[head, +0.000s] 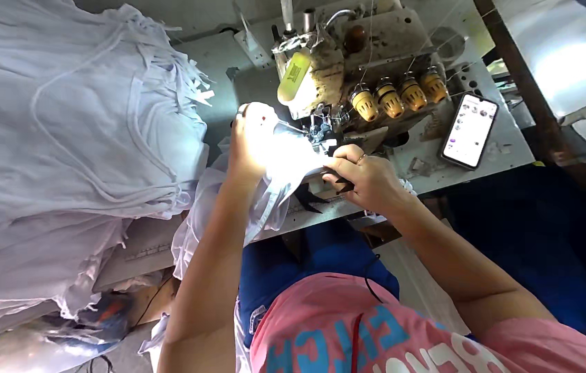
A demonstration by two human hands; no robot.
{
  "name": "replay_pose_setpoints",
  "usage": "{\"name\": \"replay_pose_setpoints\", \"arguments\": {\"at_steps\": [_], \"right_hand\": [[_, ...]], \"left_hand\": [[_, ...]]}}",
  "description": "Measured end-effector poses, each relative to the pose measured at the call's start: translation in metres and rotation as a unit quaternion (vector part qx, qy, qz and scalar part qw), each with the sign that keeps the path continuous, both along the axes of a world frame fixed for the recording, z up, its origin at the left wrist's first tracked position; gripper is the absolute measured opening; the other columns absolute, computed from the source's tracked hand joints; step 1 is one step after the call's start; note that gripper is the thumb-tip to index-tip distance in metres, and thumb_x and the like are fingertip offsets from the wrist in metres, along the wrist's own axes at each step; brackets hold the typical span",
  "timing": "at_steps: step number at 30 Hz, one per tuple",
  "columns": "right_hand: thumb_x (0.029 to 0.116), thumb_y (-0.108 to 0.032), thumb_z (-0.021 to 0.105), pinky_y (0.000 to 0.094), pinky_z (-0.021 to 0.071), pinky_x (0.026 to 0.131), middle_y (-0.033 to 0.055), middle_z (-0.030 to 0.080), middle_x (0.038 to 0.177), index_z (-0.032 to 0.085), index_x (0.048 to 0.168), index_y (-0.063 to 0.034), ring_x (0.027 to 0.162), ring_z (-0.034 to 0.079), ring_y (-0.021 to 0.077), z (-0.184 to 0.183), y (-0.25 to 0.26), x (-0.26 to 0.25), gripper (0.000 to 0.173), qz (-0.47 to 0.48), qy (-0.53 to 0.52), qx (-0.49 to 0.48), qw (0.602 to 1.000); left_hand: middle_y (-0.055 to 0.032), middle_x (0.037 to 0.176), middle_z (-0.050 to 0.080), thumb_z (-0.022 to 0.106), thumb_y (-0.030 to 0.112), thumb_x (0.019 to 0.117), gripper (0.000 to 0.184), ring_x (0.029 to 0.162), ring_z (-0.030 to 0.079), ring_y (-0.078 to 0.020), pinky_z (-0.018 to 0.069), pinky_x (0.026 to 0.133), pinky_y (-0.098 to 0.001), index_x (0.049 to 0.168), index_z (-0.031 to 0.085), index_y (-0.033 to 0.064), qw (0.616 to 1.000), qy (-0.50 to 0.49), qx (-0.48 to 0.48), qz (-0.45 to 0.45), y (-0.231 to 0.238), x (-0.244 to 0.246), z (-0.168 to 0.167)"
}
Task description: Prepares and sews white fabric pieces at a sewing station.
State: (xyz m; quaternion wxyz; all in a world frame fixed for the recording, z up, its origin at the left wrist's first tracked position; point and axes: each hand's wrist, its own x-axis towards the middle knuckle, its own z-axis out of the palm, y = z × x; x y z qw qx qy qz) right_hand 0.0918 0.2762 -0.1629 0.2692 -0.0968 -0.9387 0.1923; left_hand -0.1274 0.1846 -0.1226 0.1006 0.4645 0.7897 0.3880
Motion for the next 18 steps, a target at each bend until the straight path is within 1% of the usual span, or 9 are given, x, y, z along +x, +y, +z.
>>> {"name": "replay_pose_setpoints", "arguments": {"at_steps": [2, 3, 4, 6, 8, 9, 12, 15, 18], "right_hand": [[0.0985, -0.022, 0.062, 0.0383, 0.0533, 0.050, 0.0159, 0.068, 0.105, 0.075, 0.110, -0.0046, 0.069, 0.067, 0.0260, 0.000, 0.001, -0.003, 0.025, 0.006, 0.002, 0.007, 1.000], [0.0988, -0.022, 0.061, 0.0380, 0.0529, 0.049, 0.0157, 0.068, 0.105, 0.075, 0.111, -0.0047, 0.068, 0.067, 0.0258, 0.000, 0.001, -0.004, 0.026, 0.011, 0.002, 0.007, 1.000], [0.0995, -0.023, 0.061, 0.0377, 0.0527, 0.049, 0.0152, 0.068, 0.105, 0.074, 0.114, -0.0051, 0.069, 0.067, 0.0251, -0.001, 0.002, -0.002, 0.027, 0.016, 0.004, 0.004, 1.000], [0.1012, -0.025, 0.059, 0.0374, 0.0544, 0.054, 0.0141, 0.069, 0.101, 0.074, 0.117, -0.0054, 0.072, 0.068, 0.0235, -0.002, 0.008, 0.010, 0.029, 0.010, 0.033, -0.009, 0.999], [0.1047, -0.022, 0.054, 0.0353, 0.0578, 0.068, 0.0158, 0.071, 0.097, 0.073, 0.113, -0.0014, 0.081, 0.069, 0.0209, -0.004, 0.024, 0.040, 0.029, -0.070, 0.095, -0.018, 0.993], [0.1069, -0.020, 0.049, 0.0341, 0.0579, 0.074, 0.0182, 0.071, 0.099, 0.071, 0.109, 0.0039, 0.084, 0.069, 0.0189, -0.004, 0.038, 0.058, 0.032, -0.134, 0.129, -0.034, 0.982], [0.1115, -0.021, 0.032, 0.0256, 0.0517, 0.080, 0.0120, 0.065, 0.105, 0.057, 0.114, 0.0122, 0.089, 0.062, 0.0064, 0.004, 0.103, 0.085, 0.041, -0.294, 0.180, -0.091, 0.934], [0.1116, -0.020, 0.028, 0.0394, 0.0452, 0.107, 0.0307, 0.061, 0.130, 0.055, 0.130, 0.0148, 0.121, 0.061, 0.0293, 0.004, 0.163, 0.074, 0.047, -0.317, 0.060, -0.158, 0.933], [0.1119, -0.024, 0.028, 0.0356, 0.0436, 0.108, 0.0249, 0.058, 0.135, 0.051, 0.142, 0.0050, 0.124, 0.057, 0.0201, -0.018, 0.197, 0.054, 0.048, -0.273, -0.003, -0.269, 0.923]], "left_hand": [[-0.0078, 0.103, 0.069, 0.051, 0.012, 0.1048, 0.021, 0.094, 0.064, -0.0041, 0.0503, 0.087, -0.0218, 0.113, 0.062, -0.0035, 0.996, -0.068, 0.055, -0.004, -0.002, -0.002, -0.002], [-0.0037, 0.099, 0.070, 0.050, 0.012, 0.1047, 0.017, 0.089, 0.063, 0.0007, 0.0507, 0.082, -0.0185, 0.113, 0.059, -0.0013, 0.993, -0.090, 0.071, -0.011, -0.002, -0.002, -0.004], [-0.0050, 0.100, 0.069, 0.051, 0.013, 0.1050, 0.019, 0.089, 0.062, -0.0009, 0.0509, 0.081, -0.0200, 0.115, 0.058, -0.0018, 0.994, -0.086, 0.069, -0.008, -0.002, -0.001, -0.005], [-0.0164, 0.115, 0.065, 0.056, 0.015, 0.1026, 0.028, 0.105, 0.063, -0.0192, 0.0515, 0.092, -0.0350, 0.123, 0.059, -0.0031, 0.999, -0.019, 0.026, 0.004, -0.003, 0.008, -0.003], [-0.0236, 0.122, 0.063, 0.061, 0.016, 0.0958, 0.029, 0.118, 0.059, -0.0370, 0.0454, 0.101, -0.0525, 0.117, 0.064, -0.0028, 0.999, 0.049, 0.003, -0.015, -0.005, 0.018, -0.002], [-0.0227, 0.122, 0.064, 0.060, 0.020, 0.0963, 0.027, 0.123, 0.057, -0.0400, 0.0412, 0.106, -0.0572, 0.113, 0.067, -0.0009, 0.997, 0.070, -0.010, -0.031, -0.006, 0.022, -0.003], [-0.0200, 0.113, 0.066, 0.057, 0.021, 0.0976, 0.023, 0.117, 0.058, -0.0394, 0.0422, 0.102, -0.0569, 0.097, 0.071, 0.0025, 0.994, 0.093, -0.022, -0.051, -0.004, 0.032, -0.009], [-0.0198, 0.101, 0.064, 0.055, 0.019, 0.0974, 0.024, 0.109, 0.060, -0.0379, 0.0433, 0.098, -0.0579, 0.089, 0.068, 0.0005, 0.994, 0.094, -0.021, -0.051, 0.001, 0.035, -0.014], [-0.0166, 0.098, 0.064, 0.057, 0.018, 0.0931, 0.021, 0.107, 0.061, -0.0336, 0.0407, 0.104, -0.0567, 0.084, 0.068, 0.0030, 0.996, 0.082, -0.006, -0.046, 0.002, 0.035, -0.017]]}}
